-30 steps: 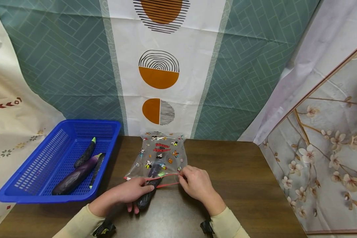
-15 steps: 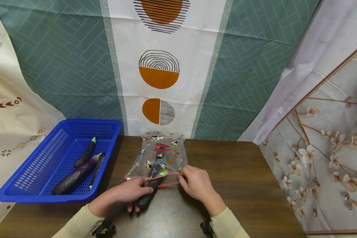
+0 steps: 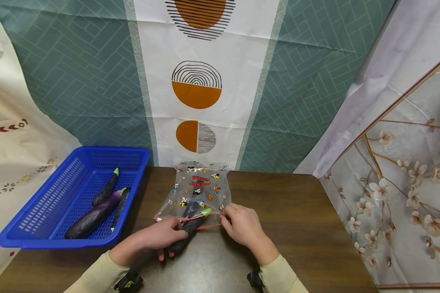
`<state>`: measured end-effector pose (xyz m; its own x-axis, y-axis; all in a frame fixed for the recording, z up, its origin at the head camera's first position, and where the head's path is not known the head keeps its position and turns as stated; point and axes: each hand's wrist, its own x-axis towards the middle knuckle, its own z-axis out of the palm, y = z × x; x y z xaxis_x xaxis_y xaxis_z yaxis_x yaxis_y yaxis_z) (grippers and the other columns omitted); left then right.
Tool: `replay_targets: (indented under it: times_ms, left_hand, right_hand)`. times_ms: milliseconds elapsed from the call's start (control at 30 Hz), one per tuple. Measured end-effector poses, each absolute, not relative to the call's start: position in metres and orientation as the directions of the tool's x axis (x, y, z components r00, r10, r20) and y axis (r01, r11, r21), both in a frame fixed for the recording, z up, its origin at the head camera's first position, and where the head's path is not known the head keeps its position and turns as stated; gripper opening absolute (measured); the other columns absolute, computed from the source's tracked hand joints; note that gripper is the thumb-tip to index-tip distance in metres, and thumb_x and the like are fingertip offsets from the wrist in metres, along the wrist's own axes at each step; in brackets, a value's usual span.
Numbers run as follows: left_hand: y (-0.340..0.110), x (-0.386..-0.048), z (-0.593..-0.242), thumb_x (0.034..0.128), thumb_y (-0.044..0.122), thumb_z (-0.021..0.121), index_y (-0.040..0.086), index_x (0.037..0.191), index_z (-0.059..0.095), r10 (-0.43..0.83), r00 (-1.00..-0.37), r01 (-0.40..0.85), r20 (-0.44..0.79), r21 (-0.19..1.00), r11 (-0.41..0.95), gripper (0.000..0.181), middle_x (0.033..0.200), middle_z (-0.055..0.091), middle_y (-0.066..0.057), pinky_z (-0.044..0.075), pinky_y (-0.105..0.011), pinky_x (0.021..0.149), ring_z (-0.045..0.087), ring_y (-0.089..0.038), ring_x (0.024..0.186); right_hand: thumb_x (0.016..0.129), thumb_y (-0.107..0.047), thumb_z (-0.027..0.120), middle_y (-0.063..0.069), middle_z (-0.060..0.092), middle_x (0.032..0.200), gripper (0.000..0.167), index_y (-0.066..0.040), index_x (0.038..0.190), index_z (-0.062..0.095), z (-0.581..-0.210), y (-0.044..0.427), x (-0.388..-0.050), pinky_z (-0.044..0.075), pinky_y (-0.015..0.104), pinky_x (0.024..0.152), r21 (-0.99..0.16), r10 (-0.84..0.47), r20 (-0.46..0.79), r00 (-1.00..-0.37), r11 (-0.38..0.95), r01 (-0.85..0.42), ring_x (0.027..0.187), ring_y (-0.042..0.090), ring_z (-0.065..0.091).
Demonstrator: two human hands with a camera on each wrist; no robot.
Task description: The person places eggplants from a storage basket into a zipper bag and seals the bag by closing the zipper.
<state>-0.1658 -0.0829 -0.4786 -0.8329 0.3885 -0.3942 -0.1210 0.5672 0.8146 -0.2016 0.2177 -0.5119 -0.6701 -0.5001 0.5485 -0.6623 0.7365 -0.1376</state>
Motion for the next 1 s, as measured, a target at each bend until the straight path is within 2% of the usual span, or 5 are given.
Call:
replay_targets:
  times_ms: [233,533,700,867,1000]
  left_hand:
    - [-0.0814,-0.1645,-0.4797,0.0929,0.013,0.065,0.007,0.087,0.056,0.385,-0.848,-0.093,-0.364,0.817,0.569,0.012,0.073,0.067,-0.016,0.056,-0.034,0.039,0.069,-0.02,0.055]
    - [-0.0832,-0.1623,-0.478,0.0895,0.01,0.067,0.004,0.099,0.058,0.404,-0.846,-0.079,-0.346,0.833,0.548,0.014,0.069,0.066,-0.014,0.058,-0.037,0.041,0.062,-0.018,0.05]
    - [-0.0846,-0.1632,-0.4779,0.0871,0.008,0.068,-0.004,0.116,0.062,0.437,-0.833,-0.065,-0.341,0.843,0.534,0.032,0.071,0.068,-0.015,0.06,-0.04,0.044,0.058,-0.014,0.042]
    - [-0.0853,-0.1643,-0.4781,0.0864,0.007,0.069,-0.009,0.129,0.06,0.46,-0.819,-0.07,-0.344,0.854,0.515,0.046,0.075,0.069,-0.016,0.061,-0.041,0.046,0.06,-0.015,0.043]
    - [-0.085,-0.1639,-0.4774,0.0885,0.007,0.069,-0.006,0.119,0.062,0.46,-0.819,-0.073,-0.342,0.859,0.507,0.034,0.075,0.068,-0.017,0.061,-0.042,0.046,0.06,-0.015,0.044]
  right_hand:
    - [0.09,-0.016,0.09,-0.011,0.062,0.079,0.022,-0.021,0.086,0.069,-0.5118,0.2179,-0.2015,0.043,0.025,0.053,-0.129,-0.503,0.546,-0.67,0.74,-0.66,0.064,0.005,0.052]
    - [0.09,-0.016,0.09,-0.011,0.061,0.078,0.023,-0.021,0.086,0.068,-0.5106,0.2173,-0.2007,0.042,0.024,0.053,-0.137,-0.498,0.531,-0.686,0.748,-0.649,0.064,0.005,0.051]
    - [0.09,-0.015,0.091,-0.01,0.062,0.079,0.023,-0.02,0.086,0.069,-0.5101,0.2171,-0.2,0.043,0.025,0.053,-0.138,-0.496,0.529,-0.689,0.75,-0.647,0.064,0.005,0.052]
    - [0.09,-0.016,0.091,-0.011,0.062,0.079,0.023,-0.021,0.087,0.069,-0.5099,0.2173,-0.2,0.042,0.025,0.053,-0.132,-0.498,0.526,-0.69,0.753,-0.645,0.063,0.005,0.051]
    - [0.09,-0.016,0.091,-0.011,0.062,0.079,0.023,-0.021,0.086,0.069,-0.5097,0.2175,-0.2001,0.042,0.024,0.053,-0.131,-0.498,0.528,-0.688,0.753,-0.645,0.064,0.005,0.051]
